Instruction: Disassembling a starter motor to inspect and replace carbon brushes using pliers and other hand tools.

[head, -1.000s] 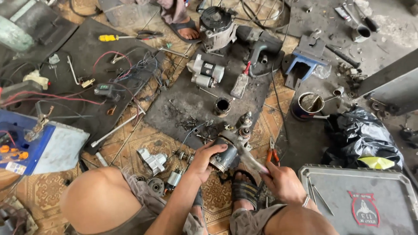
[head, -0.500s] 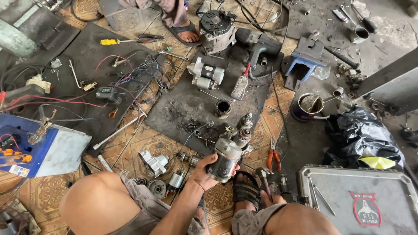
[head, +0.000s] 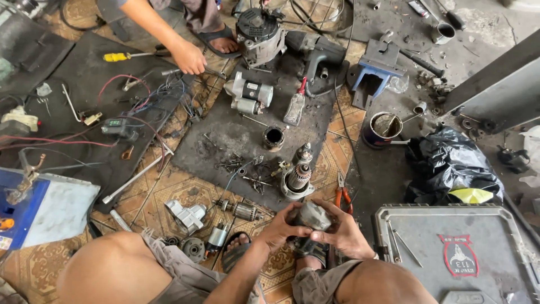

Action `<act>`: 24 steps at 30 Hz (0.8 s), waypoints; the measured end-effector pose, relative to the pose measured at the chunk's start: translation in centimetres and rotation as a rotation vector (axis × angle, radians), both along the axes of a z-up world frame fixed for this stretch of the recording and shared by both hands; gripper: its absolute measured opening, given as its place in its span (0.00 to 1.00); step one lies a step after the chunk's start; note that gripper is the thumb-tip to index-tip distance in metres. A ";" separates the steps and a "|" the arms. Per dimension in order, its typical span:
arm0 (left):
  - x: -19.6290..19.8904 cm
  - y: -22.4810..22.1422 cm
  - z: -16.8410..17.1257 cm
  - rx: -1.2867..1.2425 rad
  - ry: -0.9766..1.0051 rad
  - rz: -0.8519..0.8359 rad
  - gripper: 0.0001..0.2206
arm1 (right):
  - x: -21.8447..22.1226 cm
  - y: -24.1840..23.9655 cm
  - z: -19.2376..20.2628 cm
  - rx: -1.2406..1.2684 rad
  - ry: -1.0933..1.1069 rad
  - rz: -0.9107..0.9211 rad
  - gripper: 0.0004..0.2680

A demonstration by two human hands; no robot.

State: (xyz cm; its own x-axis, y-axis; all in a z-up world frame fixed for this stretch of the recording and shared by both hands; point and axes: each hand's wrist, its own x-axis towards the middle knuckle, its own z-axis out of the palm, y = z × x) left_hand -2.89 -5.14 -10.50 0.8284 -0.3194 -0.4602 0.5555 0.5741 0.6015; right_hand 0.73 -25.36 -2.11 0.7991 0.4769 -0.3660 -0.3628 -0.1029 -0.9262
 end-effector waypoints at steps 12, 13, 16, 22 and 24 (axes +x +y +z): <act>-0.4 6.3 5.0 0.965 -0.165 -0.634 0.45 | -1.8 5.0 -11.8 -0.255 -0.491 0.203 0.40; -1.1 6.7 3.7 0.963 -0.148 -0.623 0.45 | -2.2 5.3 -12.6 -0.249 -0.484 0.221 0.40; -3.0 7.2 0.1 1.058 -0.185 -0.711 0.46 | -3.2 5.6 -14.6 -0.228 -0.583 0.335 0.39; -6.2 5.0 2.2 1.241 -0.398 -0.699 0.55 | -4.7 5.3 -16.7 -0.379 -0.442 0.452 0.37; -7.0 4.5 -1.6 1.434 -0.415 -0.720 0.49 | -4.4 5.0 -17.9 -0.354 -0.496 0.485 0.33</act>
